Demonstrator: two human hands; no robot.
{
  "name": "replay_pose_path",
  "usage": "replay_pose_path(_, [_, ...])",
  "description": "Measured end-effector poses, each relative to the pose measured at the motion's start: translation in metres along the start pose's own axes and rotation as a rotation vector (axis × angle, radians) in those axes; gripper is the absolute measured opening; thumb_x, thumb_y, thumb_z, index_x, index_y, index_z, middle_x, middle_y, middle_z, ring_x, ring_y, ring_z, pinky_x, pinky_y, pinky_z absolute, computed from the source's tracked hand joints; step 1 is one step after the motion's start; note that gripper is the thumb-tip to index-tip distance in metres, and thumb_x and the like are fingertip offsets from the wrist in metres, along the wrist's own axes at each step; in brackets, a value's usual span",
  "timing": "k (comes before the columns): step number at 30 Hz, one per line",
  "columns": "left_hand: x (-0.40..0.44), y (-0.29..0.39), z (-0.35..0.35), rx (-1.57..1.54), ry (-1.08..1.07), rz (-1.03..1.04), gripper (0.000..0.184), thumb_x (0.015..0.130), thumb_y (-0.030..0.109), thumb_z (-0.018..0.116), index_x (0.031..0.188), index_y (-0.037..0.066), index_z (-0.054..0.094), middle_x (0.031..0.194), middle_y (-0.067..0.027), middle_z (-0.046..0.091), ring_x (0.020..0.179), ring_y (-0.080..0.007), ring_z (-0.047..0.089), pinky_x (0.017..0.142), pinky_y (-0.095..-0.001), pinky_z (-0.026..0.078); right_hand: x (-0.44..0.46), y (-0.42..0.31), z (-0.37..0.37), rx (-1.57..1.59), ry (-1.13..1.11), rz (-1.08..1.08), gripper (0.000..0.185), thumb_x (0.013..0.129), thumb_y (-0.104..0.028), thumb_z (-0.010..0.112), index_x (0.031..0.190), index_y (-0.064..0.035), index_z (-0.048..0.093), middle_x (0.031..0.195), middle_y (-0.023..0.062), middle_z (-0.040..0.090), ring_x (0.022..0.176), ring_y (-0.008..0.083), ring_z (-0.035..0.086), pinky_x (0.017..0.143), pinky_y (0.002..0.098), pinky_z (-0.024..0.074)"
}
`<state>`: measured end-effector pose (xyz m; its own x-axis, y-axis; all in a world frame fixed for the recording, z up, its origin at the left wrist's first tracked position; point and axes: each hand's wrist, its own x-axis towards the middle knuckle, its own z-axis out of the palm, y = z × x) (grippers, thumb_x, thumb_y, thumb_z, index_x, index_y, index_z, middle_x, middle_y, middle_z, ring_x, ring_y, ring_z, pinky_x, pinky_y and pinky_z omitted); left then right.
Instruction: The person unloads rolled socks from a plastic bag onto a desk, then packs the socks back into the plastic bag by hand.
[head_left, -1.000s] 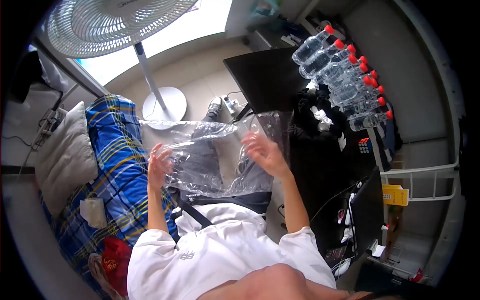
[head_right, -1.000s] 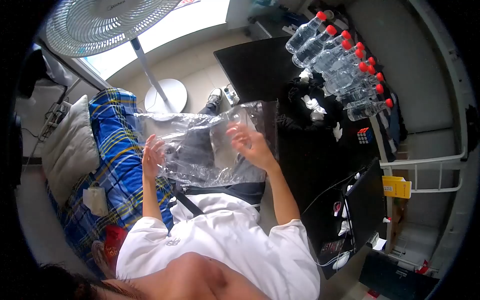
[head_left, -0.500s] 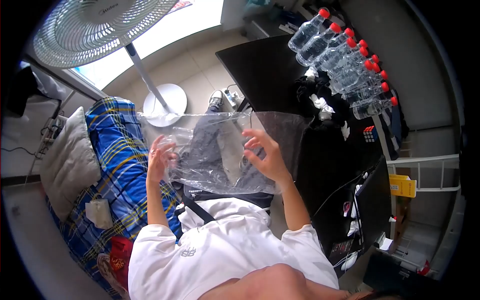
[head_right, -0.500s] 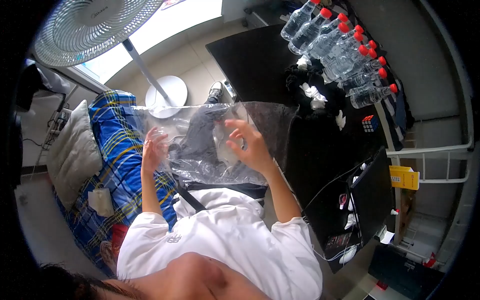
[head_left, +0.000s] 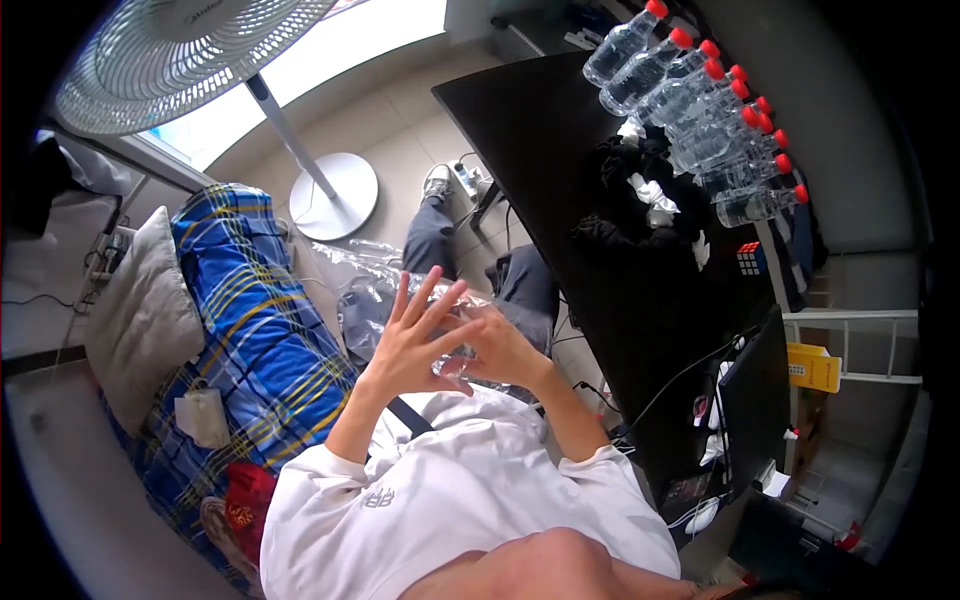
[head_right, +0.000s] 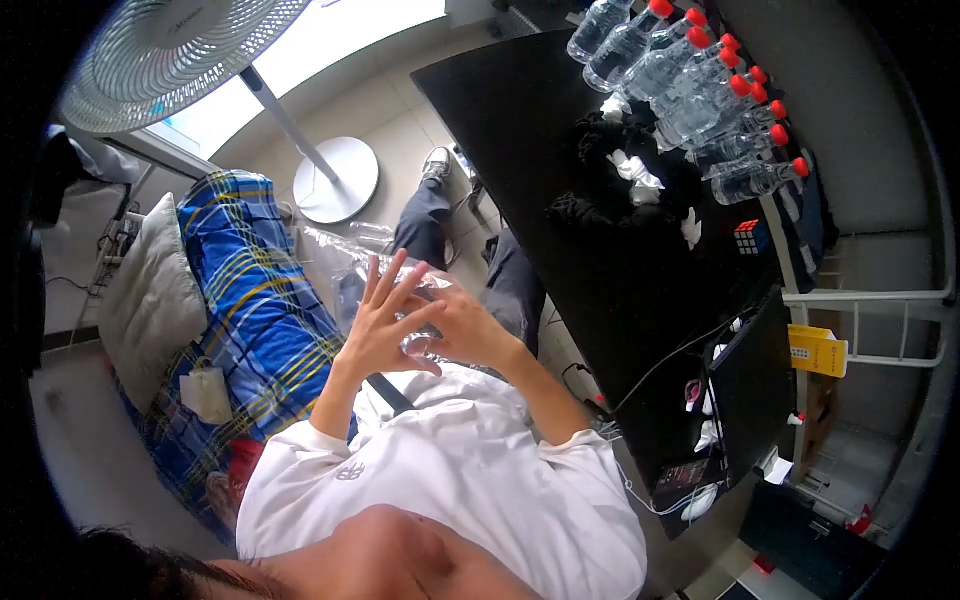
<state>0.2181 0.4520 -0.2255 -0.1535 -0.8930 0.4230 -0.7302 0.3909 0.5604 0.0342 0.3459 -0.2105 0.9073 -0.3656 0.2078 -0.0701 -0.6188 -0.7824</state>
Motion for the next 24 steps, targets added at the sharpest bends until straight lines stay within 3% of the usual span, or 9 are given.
replay_pose_path(3, [0.014,-0.001,0.003,-0.077,0.060,-0.008,0.100,0.055,0.074,0.081,0.144,0.035,0.057,0.163,-0.0173,0.036,0.153,-0.0467,0.026,0.124,-0.0674,0.011,-0.005,0.008,-0.008,-0.106,0.074,-0.001,0.075,0.086,-0.046,0.078,0.149,-0.0141,0.052,0.152,0.0204,0.047,0.141,0.0437,0.042,0.113,0.0547,0.0386])
replay_pose_path(5, [0.018,-0.005,0.004,-0.197,0.276,0.149,0.105,0.054,0.073,0.082,0.147,0.034,0.055,0.163,-0.0169,0.037,0.152,-0.0471,0.026,0.124,-0.0671,0.013,-0.011,0.017,-0.013,0.011,0.240,-0.077,0.077,0.093,-0.060,0.065,0.150,-0.0114,0.050,0.155,0.0205,0.043,0.140,0.0461,0.042,0.113,0.0553,0.0379])
replay_pose_path(6, [0.020,-0.002,0.003,-0.232,0.236,0.126,0.103,0.055,0.068,0.085,0.147,0.032,0.055,0.162,-0.0162,0.039,0.152,-0.0455,0.030,0.124,-0.0656,0.015,-0.016,0.016,-0.014,0.002,0.239,-0.012,0.078,0.097,-0.067,0.054,0.148,-0.0094,0.052,0.150,0.0209,0.049,0.137,0.0442,0.047,0.112,0.0531,0.0401])
replay_pose_path(9, [0.028,0.000,0.004,-0.076,-0.042,0.070,0.099,0.058,0.064,0.085,0.146,0.030,0.057,0.162,-0.0134,0.040,0.151,-0.0417,0.034,0.125,-0.0636,0.017,-0.016,0.016,-0.019,0.286,0.088,0.048,0.075,0.097,-0.067,0.053,0.142,-0.0068,0.057,0.143,0.0215,0.056,0.129,0.0425,0.055,0.107,0.0491,0.0452])
replay_pose_path(13, [0.022,-0.016,0.021,0.051,-0.045,0.081,0.081,0.071,0.055,0.081,0.144,0.025,0.060,0.159,-0.0107,0.045,0.149,-0.0353,0.040,0.124,-0.0594,0.025,-0.015,-0.006,-0.014,0.326,-0.220,0.283,0.045,0.099,-0.039,0.066,0.124,-0.0012,0.067,0.119,0.0183,0.072,0.105,0.0390,0.069,0.092,0.0427,0.0545])
replay_pose_path(14, [0.024,-0.012,0.018,0.013,0.048,0.066,0.075,0.076,0.051,0.078,0.142,0.022,0.061,0.155,-0.0112,0.050,0.145,-0.0349,0.045,0.122,-0.0566,0.030,-0.013,-0.014,-0.010,0.379,-0.147,0.305,0.033,0.094,-0.018,0.071,0.122,-0.0003,0.068,0.108,0.0172,0.075,0.097,0.0337,0.074,0.087,0.0387,0.0569])
replay_pose_path(17, [0.016,-0.015,0.020,0.000,0.118,0.042,0.074,0.076,0.051,0.078,0.141,0.019,0.061,0.152,-0.0114,0.053,0.141,-0.0352,0.050,0.119,-0.0551,0.034,-0.017,0.004,0.012,0.475,-0.086,0.251,0.032,0.092,-0.009,0.073,0.122,0.0007,0.069,0.104,0.0175,0.076,0.093,0.0306,0.075,0.083,0.0363,0.0585])
replay_pose_path(22, [-0.001,-0.020,-0.001,-0.126,0.259,-0.048,0.077,0.069,0.054,0.085,0.132,0.013,0.065,0.141,-0.0120,0.062,0.132,-0.0350,0.057,0.113,-0.0537,0.042,-0.018,0.011,0.015,0.681,0.026,0.387,0.028,0.094,-0.001,0.070,0.122,0.0021,0.071,0.093,0.0107,0.076,0.089,0.0110,0.072,0.080,0.0273,0.0582])
replay_pose_path(24, [-0.008,-0.021,-0.008,-0.084,0.233,-0.067,0.077,0.068,0.053,0.086,0.131,0.013,0.066,0.142,-0.0115,0.062,0.132,-0.0345,0.057,0.112,-0.0532,0.042,-0.016,0.012,0.012,0.667,0.083,0.423,0.029,0.093,0.003,0.067,0.122,0.0039,0.070,0.098,0.0113,0.076,0.093,0.0131,0.073,0.083,0.0269,0.0582])
